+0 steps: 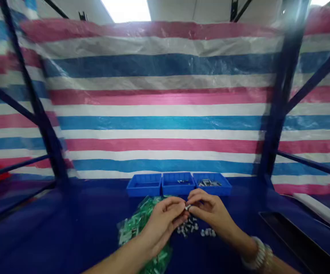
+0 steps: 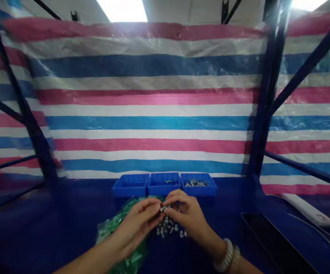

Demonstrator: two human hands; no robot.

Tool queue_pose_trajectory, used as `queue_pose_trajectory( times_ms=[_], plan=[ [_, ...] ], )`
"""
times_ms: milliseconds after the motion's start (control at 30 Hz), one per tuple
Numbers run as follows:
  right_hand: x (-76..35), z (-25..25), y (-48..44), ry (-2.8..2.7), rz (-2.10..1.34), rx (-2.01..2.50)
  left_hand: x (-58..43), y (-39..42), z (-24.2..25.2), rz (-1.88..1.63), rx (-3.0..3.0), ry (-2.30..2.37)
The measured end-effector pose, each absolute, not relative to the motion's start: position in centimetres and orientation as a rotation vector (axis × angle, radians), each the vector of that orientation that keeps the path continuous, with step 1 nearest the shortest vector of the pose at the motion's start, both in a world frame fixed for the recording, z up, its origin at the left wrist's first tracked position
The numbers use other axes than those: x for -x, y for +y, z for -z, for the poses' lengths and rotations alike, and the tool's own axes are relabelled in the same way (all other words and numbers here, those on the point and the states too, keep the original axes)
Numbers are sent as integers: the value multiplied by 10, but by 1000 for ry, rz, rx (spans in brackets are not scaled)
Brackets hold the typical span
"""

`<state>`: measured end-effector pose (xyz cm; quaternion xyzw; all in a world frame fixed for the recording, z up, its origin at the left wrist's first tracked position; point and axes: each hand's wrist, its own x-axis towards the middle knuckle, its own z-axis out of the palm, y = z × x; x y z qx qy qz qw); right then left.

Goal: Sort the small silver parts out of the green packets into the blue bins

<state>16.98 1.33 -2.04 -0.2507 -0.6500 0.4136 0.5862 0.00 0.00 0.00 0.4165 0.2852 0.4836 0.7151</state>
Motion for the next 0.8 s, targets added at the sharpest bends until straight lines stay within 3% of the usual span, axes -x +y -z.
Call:
queue_pose_trajectory(
  times_ms=[167,433,600,800],
  plan=[
    [-168,23,8,-1512,-953,634,2,-1,2,-1098,-951,650],
    [-159,30,4,-1221,-1480,712,4,2,1,-1383,-1755,753],
    [-162,31,6,-1334,-1382,779,7,0,7,-1429,-2032,724],
    [-167,25,3,-1423,-1112,734,2,-2,10,-1346,-1734,705]
  ],
)
